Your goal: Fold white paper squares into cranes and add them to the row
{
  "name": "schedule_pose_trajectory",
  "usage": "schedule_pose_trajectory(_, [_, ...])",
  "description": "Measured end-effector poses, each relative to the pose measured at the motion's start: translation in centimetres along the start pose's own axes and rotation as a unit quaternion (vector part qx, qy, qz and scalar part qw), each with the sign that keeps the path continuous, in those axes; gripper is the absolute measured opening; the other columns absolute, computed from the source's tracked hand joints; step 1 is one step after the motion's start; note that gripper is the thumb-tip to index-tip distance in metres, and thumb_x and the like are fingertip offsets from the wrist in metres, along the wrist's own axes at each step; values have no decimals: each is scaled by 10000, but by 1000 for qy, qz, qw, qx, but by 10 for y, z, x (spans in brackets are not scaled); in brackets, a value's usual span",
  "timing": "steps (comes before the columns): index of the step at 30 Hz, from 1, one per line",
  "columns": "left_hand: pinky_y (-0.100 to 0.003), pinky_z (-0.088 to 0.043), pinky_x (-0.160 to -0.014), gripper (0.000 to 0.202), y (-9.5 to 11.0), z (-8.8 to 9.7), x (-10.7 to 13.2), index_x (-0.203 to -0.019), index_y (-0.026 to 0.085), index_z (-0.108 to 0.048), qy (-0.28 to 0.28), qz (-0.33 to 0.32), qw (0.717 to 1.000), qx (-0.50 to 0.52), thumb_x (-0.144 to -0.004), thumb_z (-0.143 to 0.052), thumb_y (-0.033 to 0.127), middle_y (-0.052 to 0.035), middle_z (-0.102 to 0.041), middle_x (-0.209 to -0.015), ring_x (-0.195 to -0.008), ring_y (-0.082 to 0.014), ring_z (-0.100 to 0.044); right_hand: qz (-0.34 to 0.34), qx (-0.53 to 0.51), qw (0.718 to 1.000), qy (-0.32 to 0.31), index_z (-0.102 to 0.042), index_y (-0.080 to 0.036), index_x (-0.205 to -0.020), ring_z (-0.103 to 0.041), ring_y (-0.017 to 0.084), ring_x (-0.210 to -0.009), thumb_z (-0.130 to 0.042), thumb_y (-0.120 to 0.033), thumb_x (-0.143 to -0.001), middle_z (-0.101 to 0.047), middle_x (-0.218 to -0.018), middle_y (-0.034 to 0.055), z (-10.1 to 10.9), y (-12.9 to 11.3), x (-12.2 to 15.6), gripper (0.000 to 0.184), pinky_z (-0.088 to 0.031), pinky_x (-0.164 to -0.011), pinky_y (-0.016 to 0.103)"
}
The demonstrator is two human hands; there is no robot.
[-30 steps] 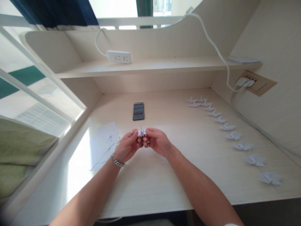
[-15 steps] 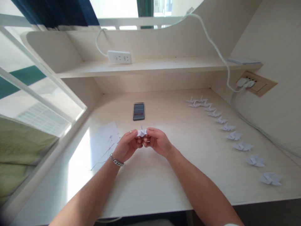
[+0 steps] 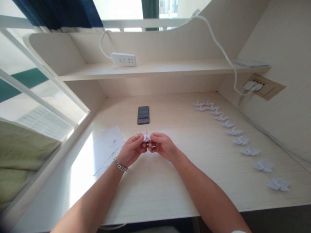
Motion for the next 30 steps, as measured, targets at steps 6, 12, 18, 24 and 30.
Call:
schedule_pose_trajectory(6, [-252, -421, -603, 328, -3, -8, 2, -679, 155, -533, -29, -13, 998, 54, -821, -670, 417, -49, -638, -728, -647, -127, -591, 31, -40, 999, -9, -561, -173, -661, -492, 102, -519, -712, -384, -740, -542, -591, -13, -5, 3, -1, 272, -363, -509, 234])
schedule_pose_trajectory(12, [-284, -447, -653, 316, -3, -9, 2, -683, 159, -529, -41, -31, 997, 63, -843, -647, 405, -47, -635, -728, -659, -143, -603, 40, -51, 998, -16, -563, -175, -650, -500, 120, -538, -684, -398, -754, -532, -581, -8, -4, 4, -3, 275, -378, -545, 255])
schedule_pose_trajectory(18, [-222, -384, -564, 299, -2, -5, 1, -684, 159, -509, 1, -36, 995, 89, -812, -694, 356, 20, -528, -637, -573, -83, -505, 38, -47, 998, 19, -536, -186, -611, -483, 132, -523, -653, -406, -765, -515, -554, -4, 0, 3, -3, 293, -386, -546, 278])
schedule_pose_trajectory(24, [-207, -359, -543, 295, 1, -5, 2, -697, 158, -514, 14, -31, 997, 76, -790, -716, 351, 26, -517, -625, -541, -65, -436, 64, -51, 996, 32, -535, -194, -527, -458, 140, -503, -666, -411, -753, -491, -483, -3, 0, 1, -2, 340, -367, -528, 286])
schedule_pose_trajectory(30, [-200, -321, -522, 295, 6, 0, 0, -700, 152, -534, 53, -56, 997, 20, -776, -724, 363, 28, -508, -610, -536, -60, -409, 110, -73, 990, 53, -489, -188, -488, -432, 113, -463, -661, -440, -790, -454, -470, -24, 5, -8, -2, 429, -335, -502, 272])
Point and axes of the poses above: each hand's wrist, its own x-axis away from the middle knuckle, its own z-axis out of the back of the hand, y = z × x, the point moved 2 cm from there along -x, towards the middle knuckle
